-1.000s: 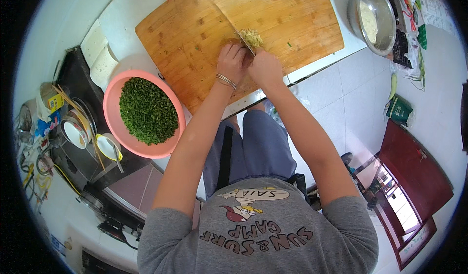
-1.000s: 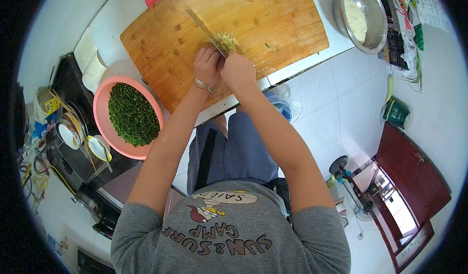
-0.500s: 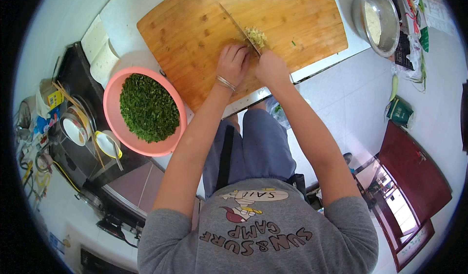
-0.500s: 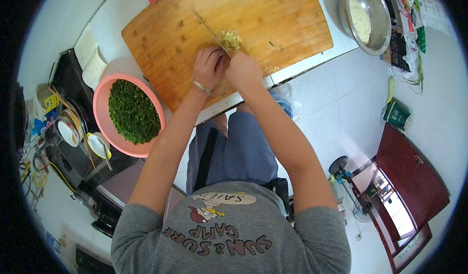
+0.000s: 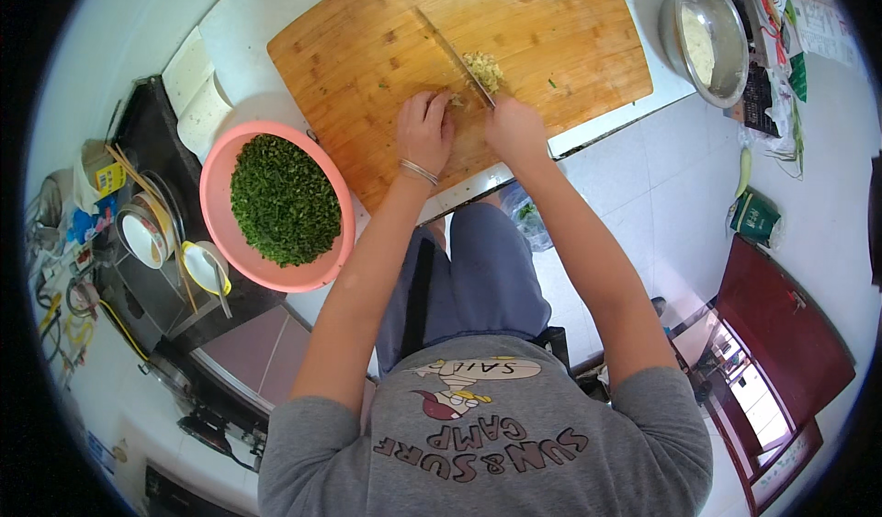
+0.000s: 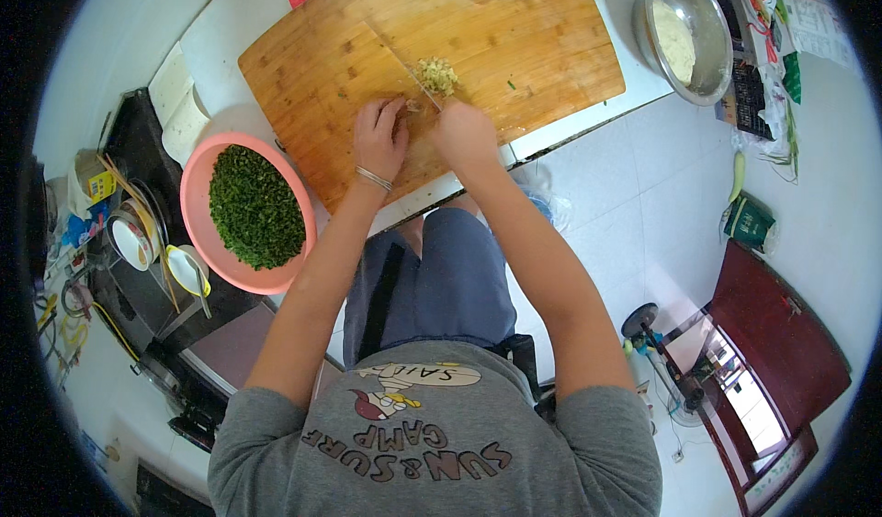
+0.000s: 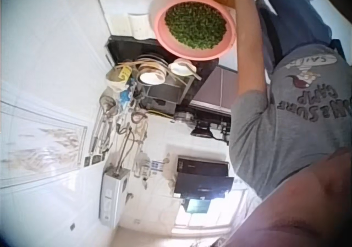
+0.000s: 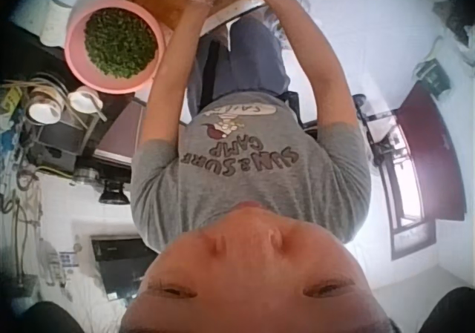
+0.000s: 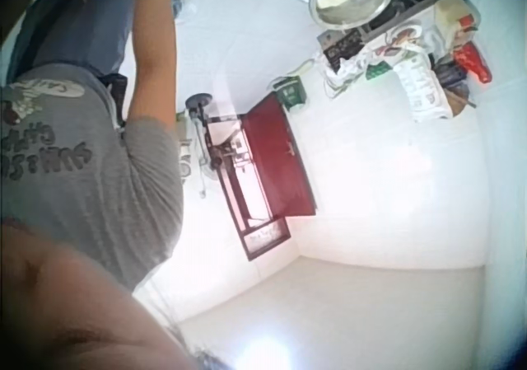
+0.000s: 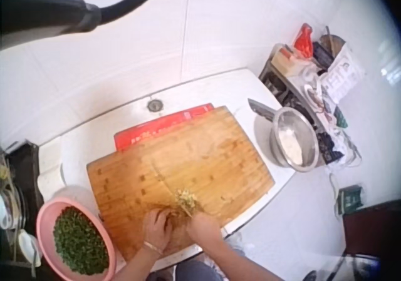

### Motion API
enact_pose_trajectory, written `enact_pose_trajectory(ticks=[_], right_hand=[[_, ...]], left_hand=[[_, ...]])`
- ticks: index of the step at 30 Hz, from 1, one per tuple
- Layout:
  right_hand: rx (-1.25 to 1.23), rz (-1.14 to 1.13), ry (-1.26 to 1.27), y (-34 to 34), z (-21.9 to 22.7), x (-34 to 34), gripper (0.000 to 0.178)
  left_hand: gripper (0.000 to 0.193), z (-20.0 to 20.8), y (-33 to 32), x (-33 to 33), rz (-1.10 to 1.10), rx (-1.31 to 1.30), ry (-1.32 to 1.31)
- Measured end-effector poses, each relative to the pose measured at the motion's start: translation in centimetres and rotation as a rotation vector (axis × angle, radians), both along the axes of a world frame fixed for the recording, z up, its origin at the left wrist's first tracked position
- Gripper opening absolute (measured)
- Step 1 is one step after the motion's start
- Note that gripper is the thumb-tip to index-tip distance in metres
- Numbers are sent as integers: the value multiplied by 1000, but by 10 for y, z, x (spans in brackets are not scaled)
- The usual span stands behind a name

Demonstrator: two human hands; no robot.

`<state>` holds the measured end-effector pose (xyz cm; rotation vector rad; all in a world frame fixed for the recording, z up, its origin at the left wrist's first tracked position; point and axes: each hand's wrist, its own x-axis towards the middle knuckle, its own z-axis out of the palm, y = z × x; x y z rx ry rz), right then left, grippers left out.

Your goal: The person washes a knife at the sink, then moves to a wooden cutting board to slice and mince a light-colored vegetable. They repeatedly slice the vegetable into thin strips and then chop it into small pieces, gathering the pile with the knife blade.

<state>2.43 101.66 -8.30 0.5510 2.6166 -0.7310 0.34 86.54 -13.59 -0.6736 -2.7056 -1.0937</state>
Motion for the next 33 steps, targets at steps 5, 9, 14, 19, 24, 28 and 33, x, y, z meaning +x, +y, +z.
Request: enact_pose_trajectory(ticks=[5,9,14,19,24,28,33], right_hand=[[47,10,-51,-4,-1,-12,14],[-74,-72,117,7,-18,-9,17],[-123,-88,187,15,1,4,20],[-69,-92,182,17,4,11,20],[-50,-62,167,16,-1,14,21],[-46,-82,174,17,1,18,21],[-6,-36,147,14,-2,17,21]], left_hand=[[23,-5,7,-18,-107,26,-23],[15,-12,17,-24,-61,-28,35],[17,-9,23,-18,-3,-9,-9],[27,-6,23,-16,-69,28,-51],[29,-15,23,-28,-205,-35,-33],[26,2,33,-17,-9,18,49],[22,-3,32,-13,1,-65,57]])
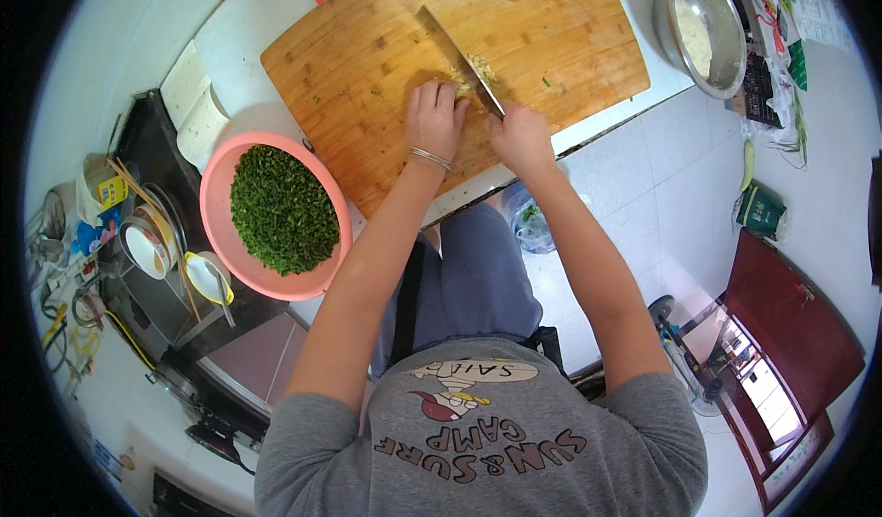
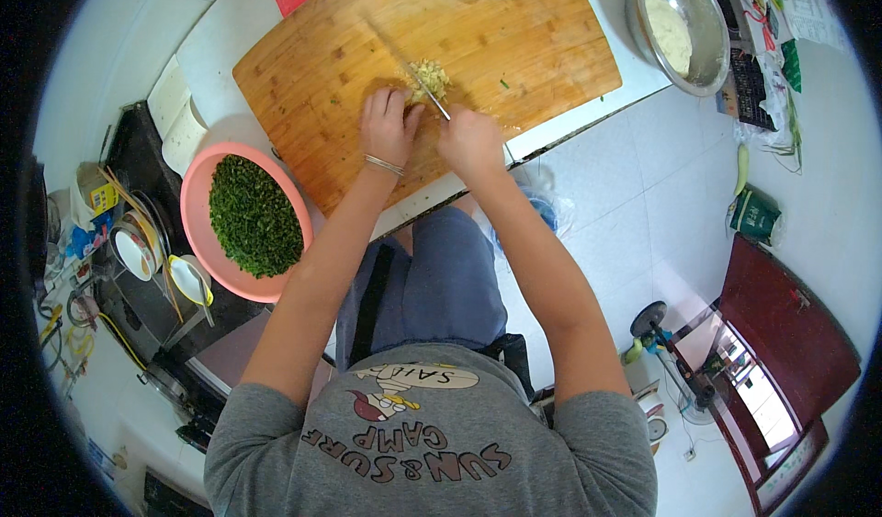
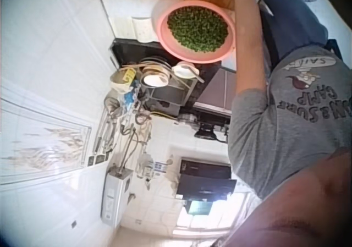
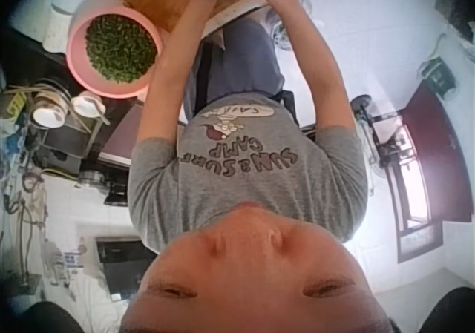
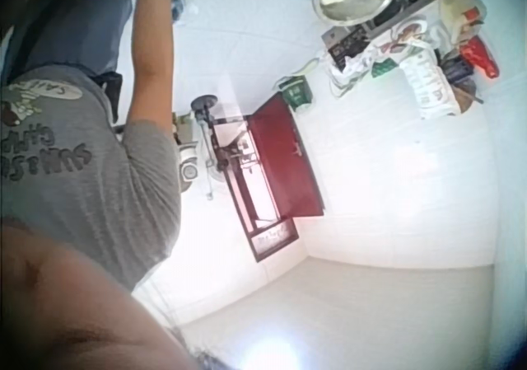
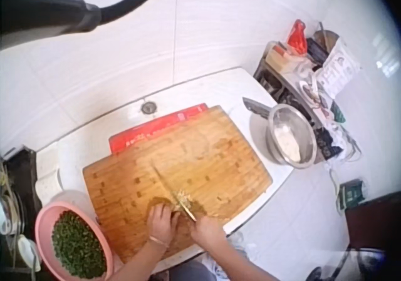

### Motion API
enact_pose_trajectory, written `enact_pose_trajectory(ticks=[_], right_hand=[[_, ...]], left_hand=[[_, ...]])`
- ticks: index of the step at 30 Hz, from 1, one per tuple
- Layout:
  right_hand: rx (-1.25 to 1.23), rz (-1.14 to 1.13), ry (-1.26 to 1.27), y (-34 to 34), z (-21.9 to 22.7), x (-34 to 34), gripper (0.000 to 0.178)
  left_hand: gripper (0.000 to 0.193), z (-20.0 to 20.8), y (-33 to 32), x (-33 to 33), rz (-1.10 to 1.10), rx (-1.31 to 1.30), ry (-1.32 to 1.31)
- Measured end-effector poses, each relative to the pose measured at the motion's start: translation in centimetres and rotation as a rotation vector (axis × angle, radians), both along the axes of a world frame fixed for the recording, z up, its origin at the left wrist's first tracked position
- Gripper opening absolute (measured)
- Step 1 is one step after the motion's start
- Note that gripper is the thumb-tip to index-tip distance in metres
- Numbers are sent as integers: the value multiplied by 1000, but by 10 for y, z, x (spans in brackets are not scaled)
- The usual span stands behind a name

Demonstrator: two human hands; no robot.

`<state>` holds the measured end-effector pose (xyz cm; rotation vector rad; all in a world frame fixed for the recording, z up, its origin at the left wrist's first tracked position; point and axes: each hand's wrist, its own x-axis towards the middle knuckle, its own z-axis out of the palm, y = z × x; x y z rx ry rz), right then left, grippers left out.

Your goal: The person washes a knife at the sink, then moves to a wooden cutting board to slice and mince a light-colored vegetable. They repeatedly slice the vegetable into thin strips and then chop it into small pieces, gathering the pile with the knife blade.

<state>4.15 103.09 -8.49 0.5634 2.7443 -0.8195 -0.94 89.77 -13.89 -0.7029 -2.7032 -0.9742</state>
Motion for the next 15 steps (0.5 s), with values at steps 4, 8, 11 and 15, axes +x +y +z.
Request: enact_pose_trajectory(ticks=[4,8,11,15], right_hand=[[31,44,-90,-5,-3,-7,17],[67,59,-221,-10,-1,-17,16],[-32,14,-142,-5,-4,-26,18],[-48,-4,-76,0,-7,-14,18]], left_hand=[[17,-8,0,-3,3,-8,3],[12,-17,-2,-4,-59,-4,26],[12,-13,-5,-9,-92,84,43],[14,-10,-7,-7,-64,172,29]])
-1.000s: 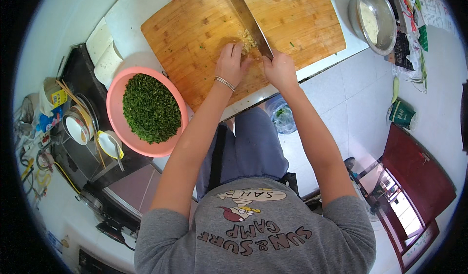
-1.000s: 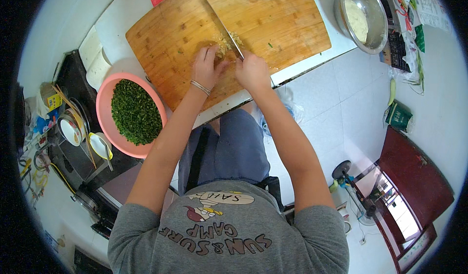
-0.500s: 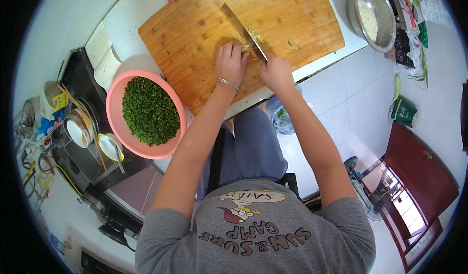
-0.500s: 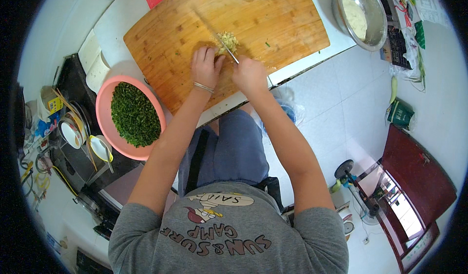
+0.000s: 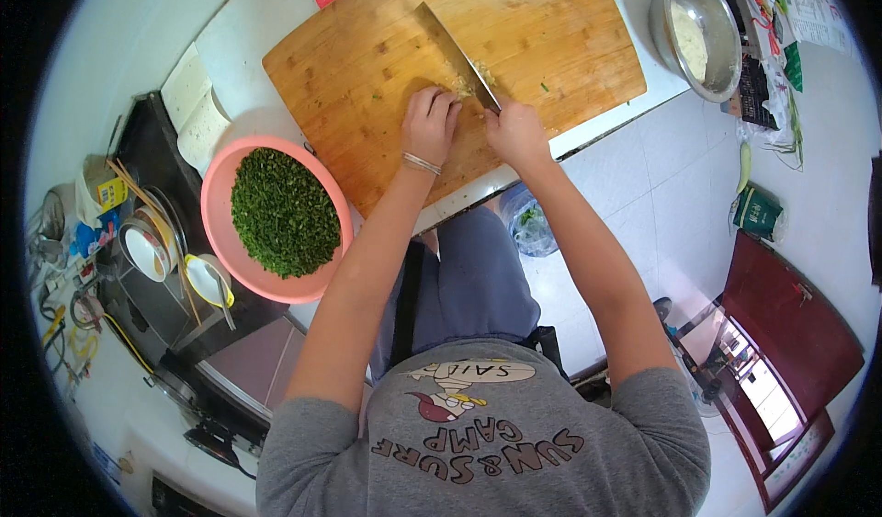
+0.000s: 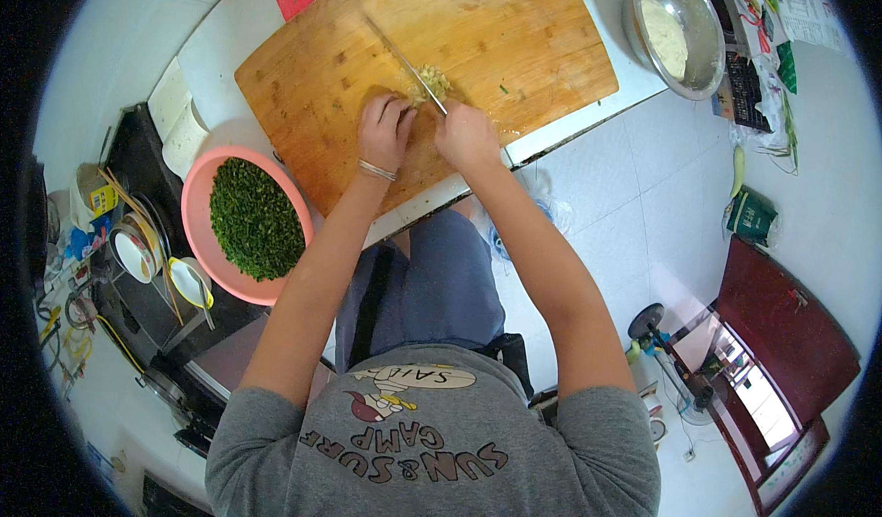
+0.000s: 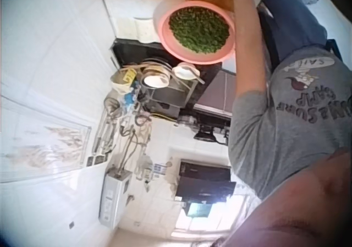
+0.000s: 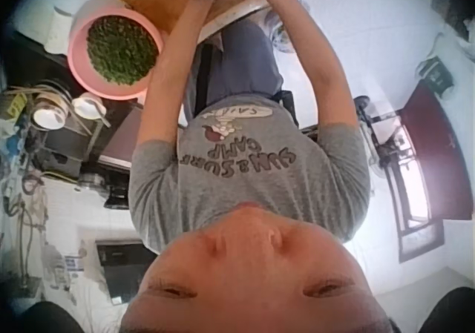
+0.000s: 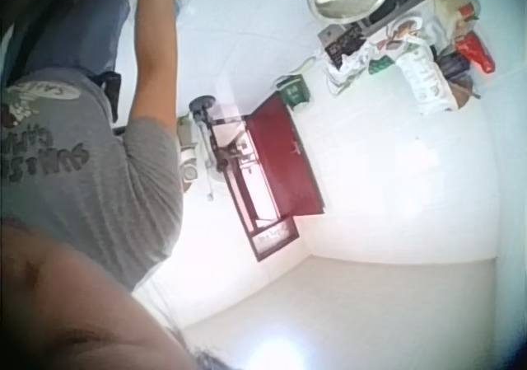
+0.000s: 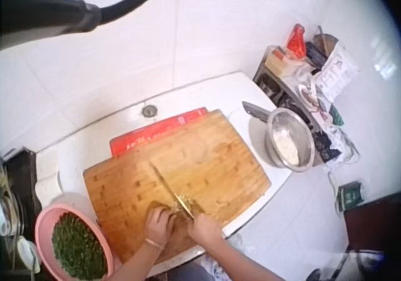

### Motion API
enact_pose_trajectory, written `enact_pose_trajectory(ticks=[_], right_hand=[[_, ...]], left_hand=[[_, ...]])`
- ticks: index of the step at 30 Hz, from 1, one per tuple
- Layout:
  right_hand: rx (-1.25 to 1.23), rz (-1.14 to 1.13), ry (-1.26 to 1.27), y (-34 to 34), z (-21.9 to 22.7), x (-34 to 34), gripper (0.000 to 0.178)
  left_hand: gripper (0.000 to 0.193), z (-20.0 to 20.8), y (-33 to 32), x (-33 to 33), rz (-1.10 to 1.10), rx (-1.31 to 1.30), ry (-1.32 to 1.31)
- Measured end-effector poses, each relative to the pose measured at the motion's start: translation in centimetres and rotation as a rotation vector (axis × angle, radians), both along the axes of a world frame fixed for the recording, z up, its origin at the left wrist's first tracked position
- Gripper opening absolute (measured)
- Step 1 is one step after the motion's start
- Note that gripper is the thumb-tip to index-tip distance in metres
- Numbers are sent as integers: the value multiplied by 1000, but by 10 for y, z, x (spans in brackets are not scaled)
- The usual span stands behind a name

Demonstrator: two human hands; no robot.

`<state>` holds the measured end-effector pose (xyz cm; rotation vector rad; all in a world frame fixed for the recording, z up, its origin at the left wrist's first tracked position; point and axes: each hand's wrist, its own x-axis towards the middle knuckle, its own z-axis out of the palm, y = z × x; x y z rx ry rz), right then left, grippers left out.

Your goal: The person washes a knife at the sink, then moves to a wooden cutting board to slice and mince a light-colored vegetable. They repeatedly slice the vegetable into thin strips and then chop it into small pieces, gathering the pile with the knife blade.

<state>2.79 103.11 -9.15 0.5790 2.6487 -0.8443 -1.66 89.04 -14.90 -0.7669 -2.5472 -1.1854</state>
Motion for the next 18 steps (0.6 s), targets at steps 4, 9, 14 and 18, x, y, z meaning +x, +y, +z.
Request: enact_pose_trajectory(ticks=[4,9,14,18], right_hand=[[57,32,-5,-10,2,3,18],[111,32,-99,-23,4,-2,18],[58,-7,-72,-17,-10,-10,16],[14,-26,-18,-11,1,1,17]], left_hand=[[15,-2,0,3,30,-59,16],[15,-8,-3,-1,-17,-80,23],[15,-3,-4,0,-14,-34,-8],[15,5,-12,3,40,-25,-26]])
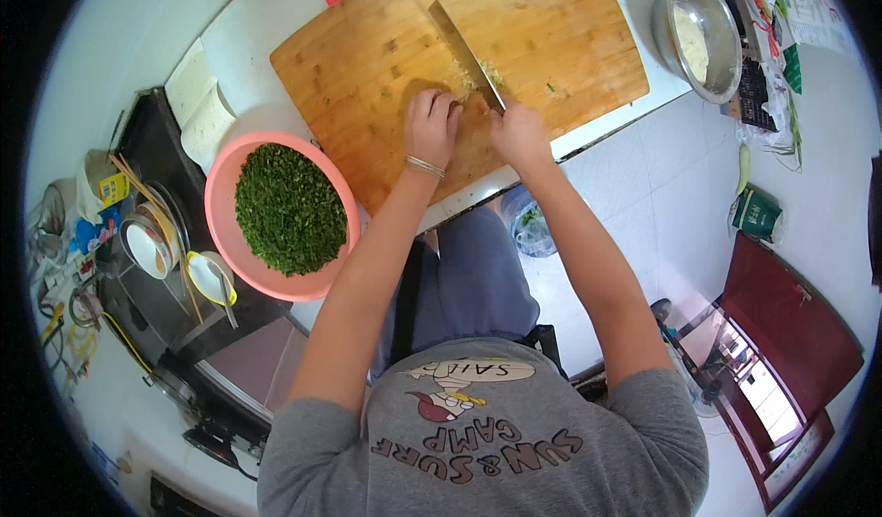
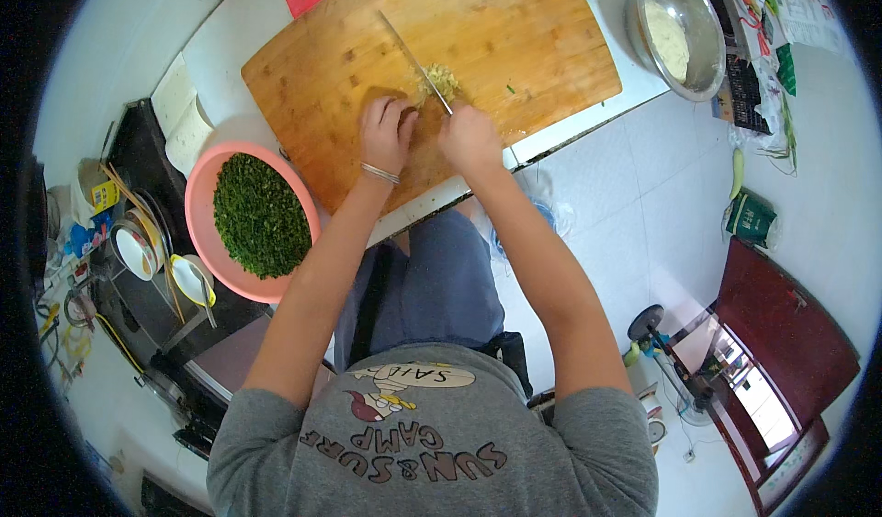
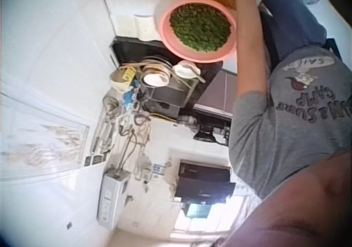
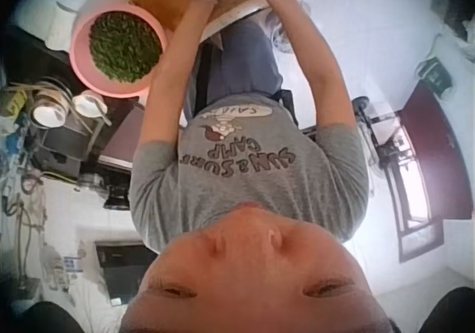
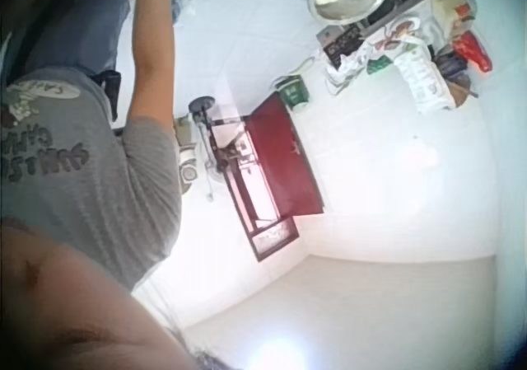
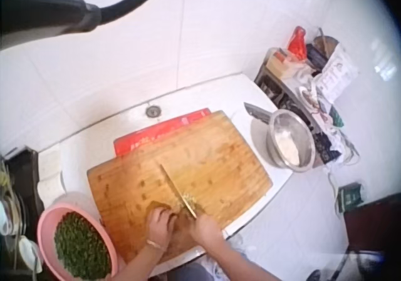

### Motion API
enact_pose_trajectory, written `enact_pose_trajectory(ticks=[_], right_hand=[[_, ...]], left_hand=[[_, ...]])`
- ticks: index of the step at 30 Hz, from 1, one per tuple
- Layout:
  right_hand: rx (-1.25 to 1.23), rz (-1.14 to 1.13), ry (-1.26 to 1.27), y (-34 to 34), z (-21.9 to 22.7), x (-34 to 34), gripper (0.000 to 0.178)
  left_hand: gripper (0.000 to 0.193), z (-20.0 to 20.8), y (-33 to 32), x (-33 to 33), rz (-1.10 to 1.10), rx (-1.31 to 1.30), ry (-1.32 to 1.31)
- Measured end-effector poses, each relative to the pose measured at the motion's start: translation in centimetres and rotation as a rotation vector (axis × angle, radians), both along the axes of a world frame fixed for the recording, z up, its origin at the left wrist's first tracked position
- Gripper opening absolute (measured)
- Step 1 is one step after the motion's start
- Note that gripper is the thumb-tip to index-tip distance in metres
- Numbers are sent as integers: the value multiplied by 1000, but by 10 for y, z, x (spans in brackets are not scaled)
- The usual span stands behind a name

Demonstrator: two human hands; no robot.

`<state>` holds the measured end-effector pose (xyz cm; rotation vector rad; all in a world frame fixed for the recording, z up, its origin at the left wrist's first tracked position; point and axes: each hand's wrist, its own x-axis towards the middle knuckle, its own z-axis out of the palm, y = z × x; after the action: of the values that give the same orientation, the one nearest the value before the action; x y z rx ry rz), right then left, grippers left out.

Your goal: The person washes a knife at the sink, then moves to a wooden cutting board to slice and mince a light-colored vegetable. They repeatedly slice the vegetable into thin strips and then chop it into small pieces, gathering the pile with the knife blade.

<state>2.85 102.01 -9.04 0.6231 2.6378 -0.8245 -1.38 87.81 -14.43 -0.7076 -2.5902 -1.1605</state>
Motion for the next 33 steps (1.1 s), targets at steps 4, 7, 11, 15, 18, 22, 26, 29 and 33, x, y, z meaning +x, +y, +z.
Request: enact_pose_trajectory(ticks=[4,7,11,15,18,22,26,29,33], right_hand=[[48,57,-45,-4,1,3,17],[84,83,-84,-12,-2,1,16],[101,166,-191,-20,4,-9,17],[31,55,-49,-17,-2,-15,18],[17,-3,-65,-11,5,-6,18],[70,-14,-62,-7,17,-11,19],[115,-3,-59,-4,7,-16,19],[111,10,-6,1,7,-7,19],[112,-9,-67,-1,5,-5,19]], left_hand=[[14,-1,-4,3,-23,-93,0],[11,-2,0,2,15,-108,-3],[11,-5,0,4,8,-146,16],[12,-5,-4,2,-28,-84,40],[13,-4,-3,0,-12,-65,21],[15,1,2,-2,-41,-79,-32],[17,0,8,-1,-74,-44,-51],[18,-3,5,-3,-36,9,-82],[18,5,2,4,-15,12,-122]])
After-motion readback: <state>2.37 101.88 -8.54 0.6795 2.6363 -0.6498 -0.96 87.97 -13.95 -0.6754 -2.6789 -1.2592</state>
